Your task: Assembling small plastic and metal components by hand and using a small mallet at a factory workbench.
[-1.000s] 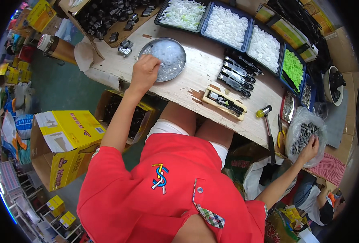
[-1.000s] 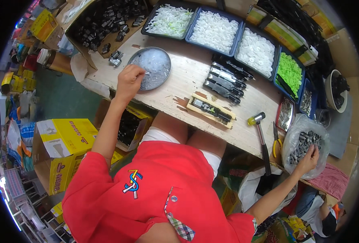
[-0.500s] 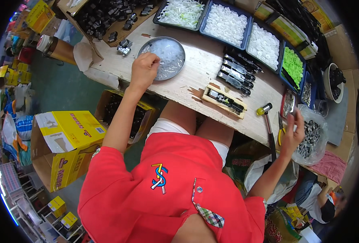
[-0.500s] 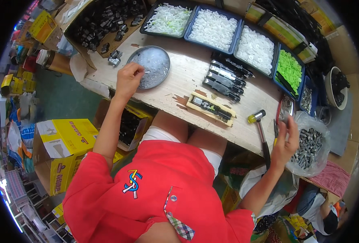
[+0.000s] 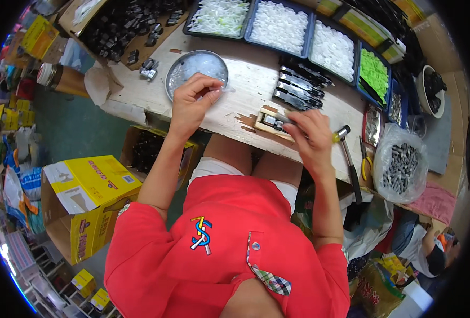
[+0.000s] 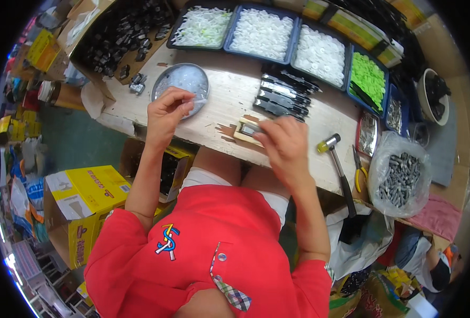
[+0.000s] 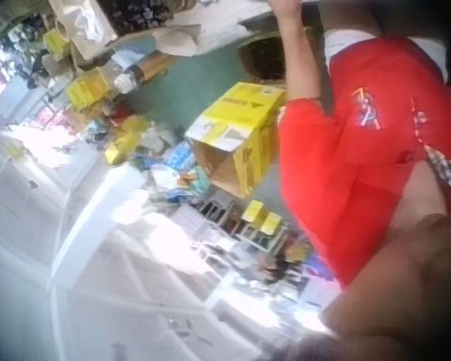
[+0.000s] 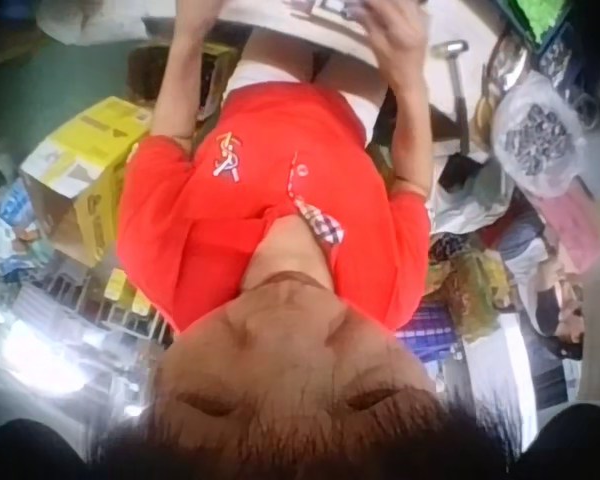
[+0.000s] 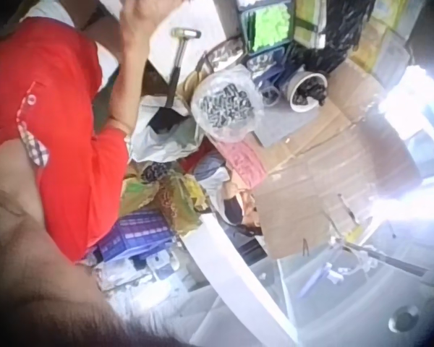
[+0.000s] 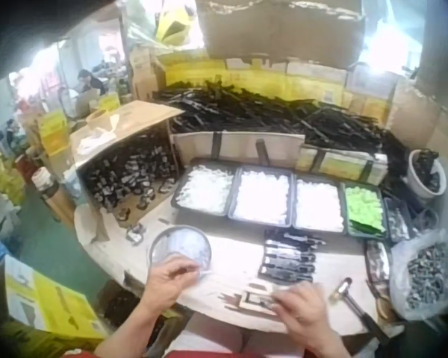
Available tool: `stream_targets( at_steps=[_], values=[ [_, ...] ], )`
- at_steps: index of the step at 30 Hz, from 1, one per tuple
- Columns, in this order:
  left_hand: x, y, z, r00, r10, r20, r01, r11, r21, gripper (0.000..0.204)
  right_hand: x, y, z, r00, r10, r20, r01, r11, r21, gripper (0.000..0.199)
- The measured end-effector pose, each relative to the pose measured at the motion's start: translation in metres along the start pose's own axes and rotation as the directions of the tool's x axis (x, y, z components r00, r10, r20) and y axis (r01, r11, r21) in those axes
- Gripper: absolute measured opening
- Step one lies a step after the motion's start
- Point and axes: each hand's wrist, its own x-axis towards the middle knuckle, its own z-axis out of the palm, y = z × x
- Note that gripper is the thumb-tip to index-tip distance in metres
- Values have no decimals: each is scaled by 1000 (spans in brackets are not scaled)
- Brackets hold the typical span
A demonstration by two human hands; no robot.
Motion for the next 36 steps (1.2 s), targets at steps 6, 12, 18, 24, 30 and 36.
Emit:
stream_targets(
  at_steps=[6,12,18,24,30,36],
  values=[
    [-4,4,25,980,-88,180,169,848,-502,14,11,-4,17,999,-8,-46,11,997,72,16],
    [-6,3,39,965,-122,231,234,793,-562,12,8,0,16,998,52,-24,-48,987,155,15],
    [-8,4,45,977,-77,197,162,872,-461,11,8,-1,13,998,65,-10,-62,985,160,14],
    [-10,11,51,971,207,121,-199,977,-78,14,5,-1,10,999,53,-12,-51,990,129,16],
    [-12,16,54,947,288,143,-286,958,-36,15,-3,8,2,953,273,129,-301,878,372,15],
    [-13,17,58,945,300,130,-302,953,-4,15,-7,4,-9,977,200,68,-210,958,194,17]
  ],
)
